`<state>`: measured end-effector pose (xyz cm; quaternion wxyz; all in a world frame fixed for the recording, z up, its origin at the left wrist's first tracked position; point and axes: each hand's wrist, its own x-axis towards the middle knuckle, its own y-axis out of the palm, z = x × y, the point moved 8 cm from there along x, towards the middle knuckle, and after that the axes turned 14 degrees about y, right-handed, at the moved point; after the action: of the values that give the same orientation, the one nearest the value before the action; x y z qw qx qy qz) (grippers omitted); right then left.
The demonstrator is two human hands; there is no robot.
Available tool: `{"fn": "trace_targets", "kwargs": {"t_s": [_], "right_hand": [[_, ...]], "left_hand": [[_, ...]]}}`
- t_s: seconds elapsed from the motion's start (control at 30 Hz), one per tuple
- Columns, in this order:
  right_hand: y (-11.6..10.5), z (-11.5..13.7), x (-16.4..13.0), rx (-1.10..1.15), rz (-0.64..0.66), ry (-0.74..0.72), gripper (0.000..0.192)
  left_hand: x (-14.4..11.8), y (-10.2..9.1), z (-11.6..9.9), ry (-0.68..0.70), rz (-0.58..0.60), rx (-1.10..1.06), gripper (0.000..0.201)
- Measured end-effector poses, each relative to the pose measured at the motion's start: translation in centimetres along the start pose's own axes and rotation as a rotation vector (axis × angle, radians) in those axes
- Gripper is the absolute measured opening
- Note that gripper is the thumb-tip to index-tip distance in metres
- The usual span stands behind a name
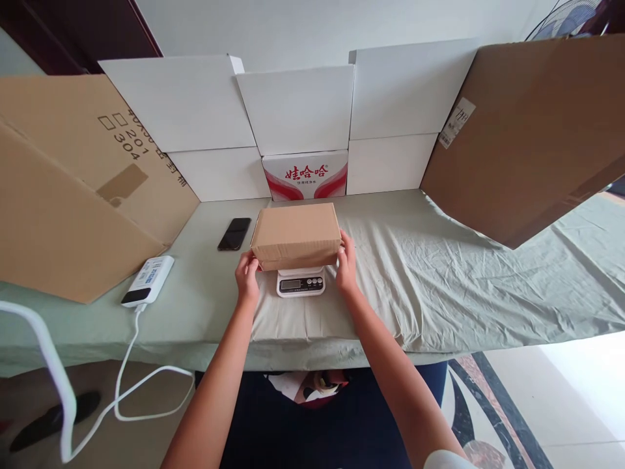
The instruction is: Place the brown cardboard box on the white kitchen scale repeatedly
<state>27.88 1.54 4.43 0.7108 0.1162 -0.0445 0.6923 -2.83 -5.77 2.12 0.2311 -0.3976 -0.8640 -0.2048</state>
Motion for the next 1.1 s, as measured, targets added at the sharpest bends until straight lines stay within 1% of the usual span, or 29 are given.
{"fn": "trace_targets", "kwargs": {"t_s": [0.07,0.13,0.2,0.23,0.3,0.33,0.4,0.47,0.53,0.6,0.7,0.83,0.97,1.1], "right_hand": [[0.6,0.9,0.2,-0.043,0.026,0.002,0.06],[1.3,2.0,1.6,-0.067,0.044,-0.016,0.068],[2.1,2.8,4.0,-0.062,0.057,-0.064,0.072],[2.5,2.9,5.3,-0.054,0.064,-0.093,0.074],[3.3,2.3,7.9,-0.045,0.07,-0.146,0.078],[3.6,1.4,9.1,-0.048,0.072,-0.152,0.08],[3.9,-0.9,10.8,-0.053,0.062,-0.128,0.085],[3.9,-3.2,11.8,-0.054,0.058,-0.085,0.09],[4.0,-4.5,12.0,-0.064,0.073,-0.056,0.089],[4.0,-5.1,12.1,-0.065,0.087,-0.025,0.086],[4.1,-5.0,12.1,-0.032,0.107,0.015,0.083],[4.4,-4.9,11.9,0.013,0.14,0.054,0.079],[4.4,-5.2,11.7,0.023,0.126,0.098,0.072],[4.5,-5.2,11.8,0.026,0.151,0.113,0.075]], "left_hand": [[0.7,0.4,-0.9,0.069,0.031,0.038,0.03],[2.3,1.2,-1.3,0.125,0.062,0.066,0.028],[4.6,2.4,-0.9,0.161,0.094,0.071,0.028],[5.8,3.2,-0.3,0.165,0.106,0.061,0.03],[7.9,4.9,2.1,0.124,0.122,0.033,0.033],[8.6,5.6,3.6,0.088,0.12,0.022,0.034],[9.2,6.8,6.6,0.027,0.122,0.015,0.037],[9.1,7.4,9.2,-0.014,0.134,0.024,0.042],[8.8,7.3,10.8,-0.04,0.133,0.029,0.047],[8.6,6.8,11.5,-0.052,0.114,0.026,0.049],[8.7,6.3,11.6,-0.054,0.104,0.046,0.045],[8.7,6.0,11.4,-0.054,0.121,0.123,0.041],[8.7,5.6,11.4,-0.053,0.112,0.143,0.038],[8.6,5.3,11.2,-0.057,0.089,0.165,0.038]]}}
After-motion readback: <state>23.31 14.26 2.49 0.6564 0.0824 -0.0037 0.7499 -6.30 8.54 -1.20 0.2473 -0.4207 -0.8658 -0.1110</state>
